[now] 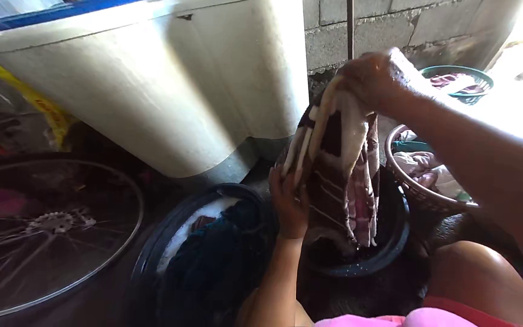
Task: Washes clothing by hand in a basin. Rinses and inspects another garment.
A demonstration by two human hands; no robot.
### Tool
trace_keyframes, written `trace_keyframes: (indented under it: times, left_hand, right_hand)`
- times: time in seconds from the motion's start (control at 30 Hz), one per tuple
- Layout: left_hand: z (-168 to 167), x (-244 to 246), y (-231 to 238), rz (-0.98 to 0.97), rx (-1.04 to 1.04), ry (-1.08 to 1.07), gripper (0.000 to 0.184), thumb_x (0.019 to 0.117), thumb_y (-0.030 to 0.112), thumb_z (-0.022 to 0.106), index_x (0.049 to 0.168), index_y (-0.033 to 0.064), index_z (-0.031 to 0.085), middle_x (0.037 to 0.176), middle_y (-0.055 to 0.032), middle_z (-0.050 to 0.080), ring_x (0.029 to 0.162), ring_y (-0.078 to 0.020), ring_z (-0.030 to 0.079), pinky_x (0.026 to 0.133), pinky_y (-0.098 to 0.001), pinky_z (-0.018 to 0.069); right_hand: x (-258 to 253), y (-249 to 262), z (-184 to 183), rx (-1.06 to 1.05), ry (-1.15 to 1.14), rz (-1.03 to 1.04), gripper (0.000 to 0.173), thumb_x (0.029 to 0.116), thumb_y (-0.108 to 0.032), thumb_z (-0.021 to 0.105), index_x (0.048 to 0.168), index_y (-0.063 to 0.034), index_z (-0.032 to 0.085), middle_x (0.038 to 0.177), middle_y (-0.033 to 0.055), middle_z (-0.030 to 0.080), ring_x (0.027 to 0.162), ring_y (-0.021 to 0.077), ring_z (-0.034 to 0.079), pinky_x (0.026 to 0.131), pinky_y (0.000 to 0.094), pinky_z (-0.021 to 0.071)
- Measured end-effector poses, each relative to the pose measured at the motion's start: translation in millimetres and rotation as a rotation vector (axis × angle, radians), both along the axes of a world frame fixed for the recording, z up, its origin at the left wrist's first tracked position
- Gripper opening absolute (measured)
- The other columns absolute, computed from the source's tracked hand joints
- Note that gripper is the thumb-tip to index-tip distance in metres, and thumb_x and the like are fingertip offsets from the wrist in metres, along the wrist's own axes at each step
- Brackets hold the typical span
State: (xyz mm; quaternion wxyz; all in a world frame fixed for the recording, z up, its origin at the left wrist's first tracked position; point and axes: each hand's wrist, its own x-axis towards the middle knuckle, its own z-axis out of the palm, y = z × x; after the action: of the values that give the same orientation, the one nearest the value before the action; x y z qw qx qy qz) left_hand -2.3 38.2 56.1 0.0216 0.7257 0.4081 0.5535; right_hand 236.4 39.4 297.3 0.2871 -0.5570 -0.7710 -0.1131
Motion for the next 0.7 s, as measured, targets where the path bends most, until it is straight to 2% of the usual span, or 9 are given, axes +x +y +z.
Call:
trace_keyframes:
  times: [0.07, 0.17, 0.3, 0.4, 0.43, 0.5, 0.57, 0.63, 0.7]
  left_hand:
    - [1.0, -3.0, 2.8, 0.036, -0.013, -0.02, 0.026, 0.0891, 0.012, 0.066, 0.11, -0.0035, 0.072, 0.141, -0.0308, 0.054, 0.138, -0.0455, 0.047, 0.117, -0.0508, 0.0393]
    - [2.1, -10.4, 6.0, 0.074, -0.223, 0.087, 0.025, 0.0909, 0.013, 0.068, 0.108, -0.0036, 0.073, 0.136, -0.0293, 0.058, 0.133, -0.0451, 0.051, 0.115, -0.0543, 0.0394]
    - [5.5, -6.0, -2.3, 0.005, -0.616, 0.207, 0.05, 0.0895, 0.017, 0.074, 0.134, -0.0023, 0.063, 0.147, -0.0315, 0.048, 0.138, -0.0456, 0.046, 0.116, -0.0524, 0.0391]
    - [5.8, 4.4, -11.9, -0.106, -0.605, 0.151, 0.051, 0.0916, 0.024, 0.074, 0.131, -0.0054, 0.06, 0.127, -0.0274, 0.062, 0.111, -0.0354, 0.065, 0.095, -0.0455, 0.0561]
    - [4.2, 5.6, -12.7, -0.183, -0.656, 0.175, 0.051, 0.0935, 0.028, 0.073, 0.13, -0.0063, 0.06, 0.121, -0.025, 0.065, 0.107, -0.0321, 0.067, 0.093, -0.0443, 0.0571]
    - [-2.9, 8.9, -12.0, -0.329, -0.81, 0.286, 0.058, 0.0946, 0.037, 0.072, 0.134, -0.0042, 0.06, 0.126, -0.0216, 0.067, 0.118, -0.0292, 0.066, 0.106, -0.0455, 0.0511]
    - [-16.8, 18.5, -13.2, -0.409, -0.809, 0.362, 0.072, 0.0913, 0.043, 0.074, 0.144, -0.0013, 0.054, 0.139, -0.0197, 0.062, 0.132, -0.0277, 0.058, 0.116, -0.0456, 0.0427]
    - [-22.9, 29.7, -17.3, -0.406, -0.747, 0.351, 0.065, 0.0903, 0.042, 0.076, 0.136, -0.0023, 0.06, 0.131, -0.021, 0.066, 0.127, -0.0292, 0.061, 0.113, -0.0468, 0.046]
    - [-19.1, 36.6, -20.9, -0.366, -0.679, 0.275, 0.033, 0.0927, 0.021, 0.071, 0.114, -0.004, 0.072, 0.11, -0.0214, 0.072, 0.109, -0.0312, 0.07, 0.101, -0.049, 0.0535]
  right_hand:
    - [-1.6, -0.9, 1.4, -0.017, 0.0, -0.01, 0.026, 0.1043, -0.031, 0.058, 0.107, -0.0112, 0.074, 0.096, 0.0158, 0.07, 0.094, 0.0362, 0.069, 0.08, 0.0586, 0.0529]
    - [-0.8, 7.3, -27.8, -0.113, 0.095, 0.021, 0.026, 0.0979, -0.035, 0.068, 0.094, -0.0109, 0.075, 0.086, 0.0117, 0.071, 0.085, 0.0312, 0.07, 0.076, 0.059, 0.0545]
    - [-8.4, 17.6, -91.2, -0.44, 0.19, -0.035, 0.03, 0.0955, -0.033, 0.073, 0.088, -0.0048, 0.072, 0.086, 0.0156, 0.069, 0.085, 0.035, 0.068, 0.077, 0.0613, 0.0537]
    - [-16.8, 21.7, -133.5, -0.591, 0.288, -0.115, 0.029, 0.0926, -0.034, 0.076, 0.093, -0.0049, 0.074, 0.093, 0.0184, 0.07, 0.093, 0.0388, 0.068, 0.08, 0.0649, 0.0527]
    - [-19.2, 23.2, -144.3, -0.612, 0.322, -0.138, 0.03, 0.0917, -0.035, 0.078, 0.095, -0.0053, 0.074, 0.094, 0.0183, 0.07, 0.094, 0.0387, 0.068, 0.081, 0.0648, 0.0527]
    - [-24.4, 22.5, -153.2, -0.659, 0.381, -0.164, 0.031, 0.0919, -0.035, 0.078, 0.096, -0.0053, 0.073, 0.095, 0.0182, 0.07, 0.096, 0.038, 0.067, 0.083, 0.0633, 0.0522]
    - [-29.7, 18.6, -150.8, -0.688, 0.442, -0.171, 0.031, 0.0906, -0.034, 0.079, 0.097, -0.004, 0.073, 0.096, 0.0187, 0.07, 0.097, 0.0374, 0.066, 0.085, 0.0619, 0.0516]
    - [-32.0, 15.1, -147.1, -0.679, 0.51, -0.147, 0.034, 0.0881, -0.036, 0.082, 0.095, -0.0038, 0.073, 0.093, 0.0176, 0.069, 0.094, 0.0351, 0.066, 0.084, 0.0599, 0.0515]
    - [-26.8, 14.4, -144.2, -0.661, 0.576, -0.091, 0.039, 0.0881, -0.042, 0.082, 0.098, -0.0053, 0.073, 0.093, 0.0151, 0.07, 0.09, 0.0315, 0.067, 0.083, 0.0569, 0.0531]
